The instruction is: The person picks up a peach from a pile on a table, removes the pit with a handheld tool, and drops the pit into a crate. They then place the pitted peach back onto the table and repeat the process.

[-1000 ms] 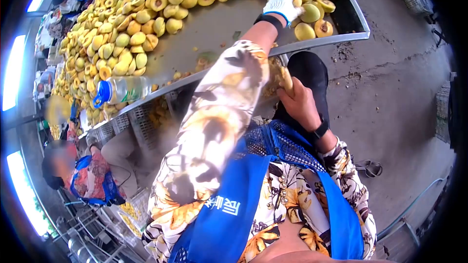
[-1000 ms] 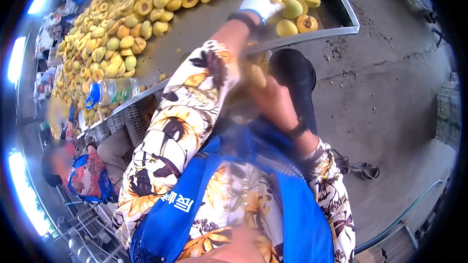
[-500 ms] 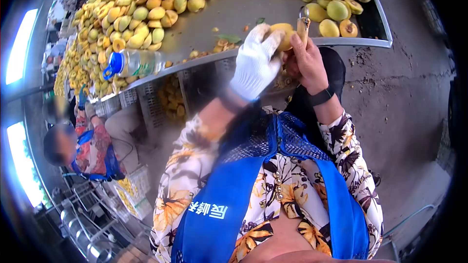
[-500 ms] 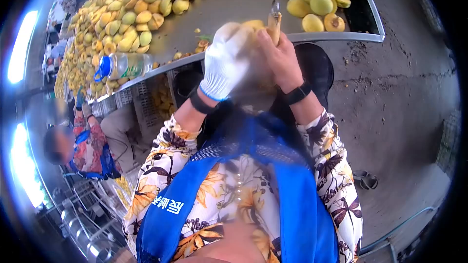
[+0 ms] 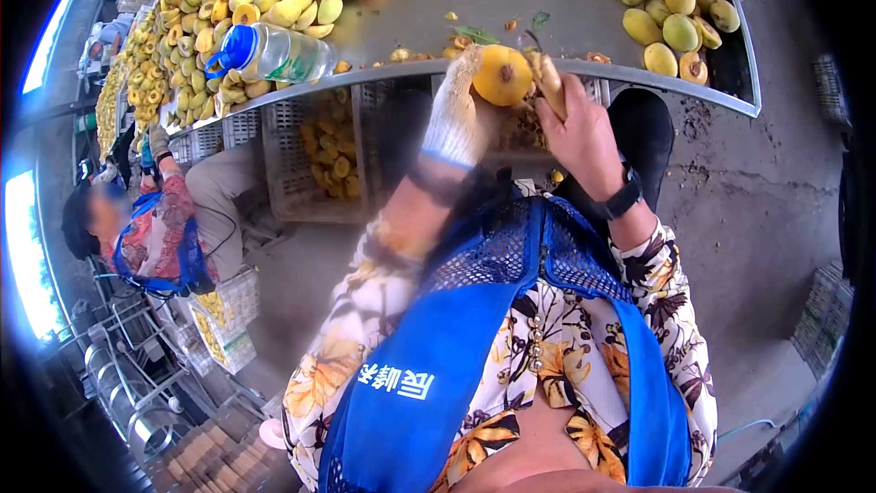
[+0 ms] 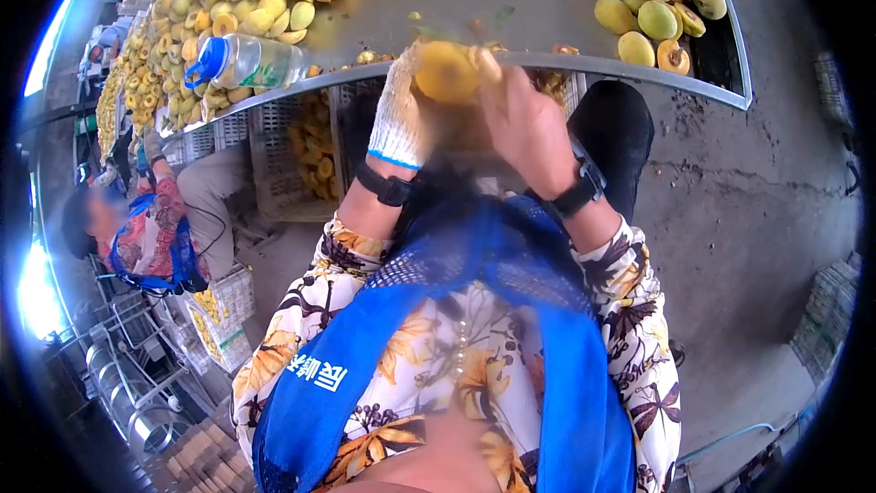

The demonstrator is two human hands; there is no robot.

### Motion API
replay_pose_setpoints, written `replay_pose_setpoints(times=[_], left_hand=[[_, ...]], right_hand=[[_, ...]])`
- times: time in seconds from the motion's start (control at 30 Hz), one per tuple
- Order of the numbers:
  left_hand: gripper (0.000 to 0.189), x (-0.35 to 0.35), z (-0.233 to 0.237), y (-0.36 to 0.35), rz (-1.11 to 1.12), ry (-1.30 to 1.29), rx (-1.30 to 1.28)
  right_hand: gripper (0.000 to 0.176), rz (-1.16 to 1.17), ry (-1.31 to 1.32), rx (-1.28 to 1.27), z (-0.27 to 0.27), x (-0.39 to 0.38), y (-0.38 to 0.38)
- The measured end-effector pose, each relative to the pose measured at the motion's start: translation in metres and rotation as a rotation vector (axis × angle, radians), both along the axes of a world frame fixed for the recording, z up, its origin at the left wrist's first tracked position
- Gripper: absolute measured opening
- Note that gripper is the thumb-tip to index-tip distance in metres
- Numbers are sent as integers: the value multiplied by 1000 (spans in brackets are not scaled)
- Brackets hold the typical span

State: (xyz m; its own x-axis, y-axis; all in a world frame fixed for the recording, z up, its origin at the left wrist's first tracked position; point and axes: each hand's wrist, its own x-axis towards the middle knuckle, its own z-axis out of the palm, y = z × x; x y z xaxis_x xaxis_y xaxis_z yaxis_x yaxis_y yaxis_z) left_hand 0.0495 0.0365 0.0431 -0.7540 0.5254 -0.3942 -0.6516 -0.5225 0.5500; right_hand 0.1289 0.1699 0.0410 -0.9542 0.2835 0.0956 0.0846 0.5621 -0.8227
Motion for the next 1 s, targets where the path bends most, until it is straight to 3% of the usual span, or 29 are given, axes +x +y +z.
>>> replay_pose_setpoints(times=[0.1, 0.2, 0.3, 0.37, 0.43, 0.5, 0.6, 0.63, 0.77, 0.87, 1.0], left_hand=[[22, -4, -20, 5, 124, 14, 9], [33, 1, -26, 7, 78, 200, -7], [31, 7, -23, 13, 108, 325, -101], [30, 11, -21, 14, 115, 664, -434], [30, 13, -19, 16, 129, 813, -592], [30, 15, -18, 18, 151, 774, -575], [25, 11, -26, 20, 230, 987, -537], [24, 13, -22, 21, 185, 775, -394], [23, -6, -27, 12, -81, 686, -397], [24, -11, -11, 10, -148, 534, -375], [29, 3, -33, 24, 205, 399, -331]], right_hand=[[26, 56, -52, 53, -12, 9, -6], [27, 75, -37, 31, -22, 15, -6], [26, 57, -58, 60, -22, 18, -7], [25, 40, -74, 45, -20, 19, -10], [24, 26, -69, 5, -19, 21, -14], [24, 26, -96, -39, -19, 24, -19], [25, 61, -119, -89, -23, 27, -19], [25, 79, -125, -102, -25, 28, -20], [23, 124, -171, -82, -36, 31, -19], [22, 122, -148, -179, -34, 27, -16], [22, 121, -55, -351, -37, 19, -23]])
